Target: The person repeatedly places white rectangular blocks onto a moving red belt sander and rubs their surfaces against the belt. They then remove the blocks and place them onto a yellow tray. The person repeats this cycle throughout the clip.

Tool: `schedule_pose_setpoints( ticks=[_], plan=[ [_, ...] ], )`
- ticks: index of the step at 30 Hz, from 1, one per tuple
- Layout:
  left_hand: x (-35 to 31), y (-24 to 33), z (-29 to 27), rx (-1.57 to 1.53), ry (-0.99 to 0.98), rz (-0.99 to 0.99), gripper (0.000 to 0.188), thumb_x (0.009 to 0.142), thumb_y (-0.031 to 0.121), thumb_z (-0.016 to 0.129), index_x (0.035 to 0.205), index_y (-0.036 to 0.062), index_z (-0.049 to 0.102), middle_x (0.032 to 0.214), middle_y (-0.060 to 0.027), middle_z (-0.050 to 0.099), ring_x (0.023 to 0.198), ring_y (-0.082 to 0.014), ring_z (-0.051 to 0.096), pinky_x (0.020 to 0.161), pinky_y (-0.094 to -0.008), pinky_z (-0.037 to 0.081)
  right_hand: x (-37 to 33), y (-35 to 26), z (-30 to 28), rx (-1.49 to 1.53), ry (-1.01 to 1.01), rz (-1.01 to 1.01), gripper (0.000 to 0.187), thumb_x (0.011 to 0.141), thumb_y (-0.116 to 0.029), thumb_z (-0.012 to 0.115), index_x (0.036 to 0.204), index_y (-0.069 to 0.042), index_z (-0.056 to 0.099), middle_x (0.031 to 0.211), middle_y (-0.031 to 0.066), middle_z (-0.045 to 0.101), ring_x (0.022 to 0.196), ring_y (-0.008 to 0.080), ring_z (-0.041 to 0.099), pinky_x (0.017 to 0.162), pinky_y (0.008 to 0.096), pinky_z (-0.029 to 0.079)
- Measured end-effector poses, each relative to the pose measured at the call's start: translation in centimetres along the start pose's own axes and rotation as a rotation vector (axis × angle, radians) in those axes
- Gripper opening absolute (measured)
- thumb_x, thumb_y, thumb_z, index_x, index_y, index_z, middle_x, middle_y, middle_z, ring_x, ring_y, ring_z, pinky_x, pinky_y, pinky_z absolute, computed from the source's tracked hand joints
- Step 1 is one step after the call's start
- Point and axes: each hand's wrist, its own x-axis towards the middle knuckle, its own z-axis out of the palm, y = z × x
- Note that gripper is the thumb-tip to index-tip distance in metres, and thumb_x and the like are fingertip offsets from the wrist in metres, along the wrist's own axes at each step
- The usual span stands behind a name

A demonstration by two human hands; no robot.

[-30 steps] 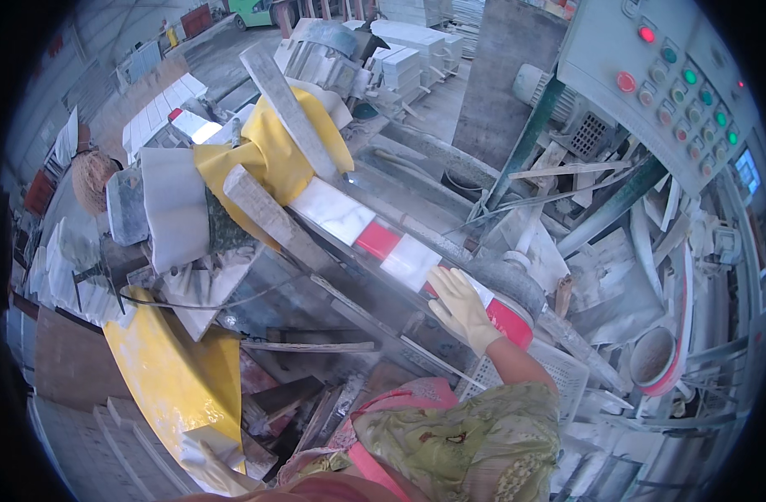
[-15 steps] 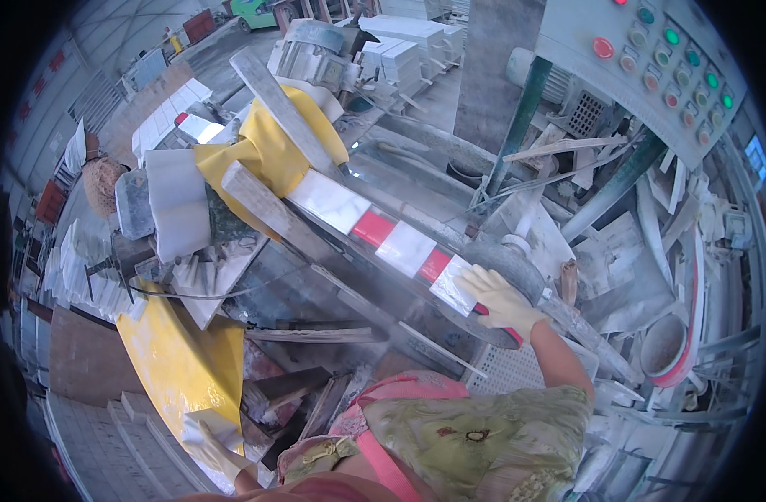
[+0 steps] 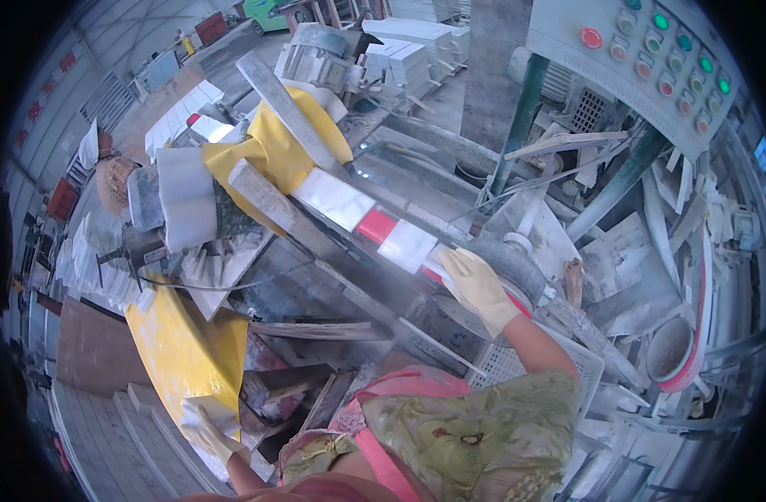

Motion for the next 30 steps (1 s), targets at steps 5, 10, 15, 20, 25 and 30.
schedule_pose_setpoints(
  ticks=[5, 10, 15, 20, 25, 30],
  plan=[
    [0.0, 0.7, -0.2, 0.097, 0.0, -0.012, 0.103, 0.091, 0.045, 0.076, 0.164, -0.0007, 0.018, 0.16, -0.0224, 0.038, 0.134, -0.0331, 0.055, 0.109, -0.0398, 0.051, 3.4, -1.0, 0.2, -0.197, 0.065, -0.191, 0.054, 0.092, -0.017, 0.06, 0.144, -0.006, 0.053, 0.146, 0.0143, 0.055, 0.14, 0.0289, 0.048, 0.121, 0.0481, 0.034],
    [1.2, -0.4, -0.2, 0.233, -0.008, 0.03, 0.105, 0.09, 0.048, 0.075, 0.162, -0.0054, 0.02, 0.16, -0.0271, 0.038, 0.139, -0.0374, 0.05, 0.119, -0.0388, 0.039, 5.5, -1.4, 0.3, -0.14, -0.12, -0.144, 0.054, 0.092, -0.018, 0.058, 0.145, -0.012, 0.051, 0.152, 0.0094, 0.049, 0.144, 0.0293, 0.042, 0.122, 0.051, 0.032],
    [2.1, -1.4, 0.3, 0.26, 0.05, 0.065, 0.102, 0.09, 0.049, 0.075, 0.16, -0.0063, 0.026, 0.163, -0.0254, 0.035, 0.148, -0.0361, 0.04, 0.124, -0.0379, 0.03, 5.4, -2.0, -0.3, -0.1, -0.114, -0.15, 0.061, 0.09, -0.014, 0.06, 0.149, -0.011, 0.046, 0.152, 0.0106, 0.047, 0.146, 0.0296, 0.04, 0.124, 0.0511, 0.027],
    [1.5, -0.5, -0.1, 0.375, 0.033, 0.038, 0.101, 0.09, 0.05, 0.074, 0.16, -0.0064, 0.027, 0.165, -0.024, 0.032, 0.149, -0.0368, 0.039, 0.124, -0.0393, 0.03, 6.8, -3.1, 1.3, -0.209, -0.11, -0.112, 0.065, 0.09, -0.013, 0.061, 0.152, -0.008, 0.042, 0.155, 0.0127, 0.044, 0.148, 0.0286, 0.038, 0.125, 0.0491, 0.026],
    [0.9, -0.7, -0.3, 0.185, 0.021, 0.036, 0.103, 0.09, 0.05, 0.075, 0.161, -0.0051, 0.025, 0.165, -0.0235, 0.033, 0.149, -0.0367, 0.039, 0.124, -0.041, 0.03, 8.8, -2.9, 3.2, -0.315, -0.056, -0.207, 0.063, 0.091, -0.014, 0.058, 0.152, -0.005, 0.042, 0.154, 0.0142, 0.046, 0.15, 0.0267, 0.037, 0.125, 0.0483, 0.027],
    [2.6, -2.7, 0.5, 0.281, 0.021, 0.044, 0.104, 0.09, 0.055, 0.071, 0.162, -0.0017, 0.024, 0.165, -0.0228, 0.033, 0.148, -0.0363, 0.039, 0.123, -0.0423, 0.031, 9.0, -3.1, 2.7, -0.224, -0.008, -0.261, 0.051, 0.092, -0.013, 0.054, 0.141, -0.002, 0.051, 0.147, 0.0167, 0.053, 0.132, 0.029, 0.056, 0.114, 0.0477, 0.04]
  ],
)
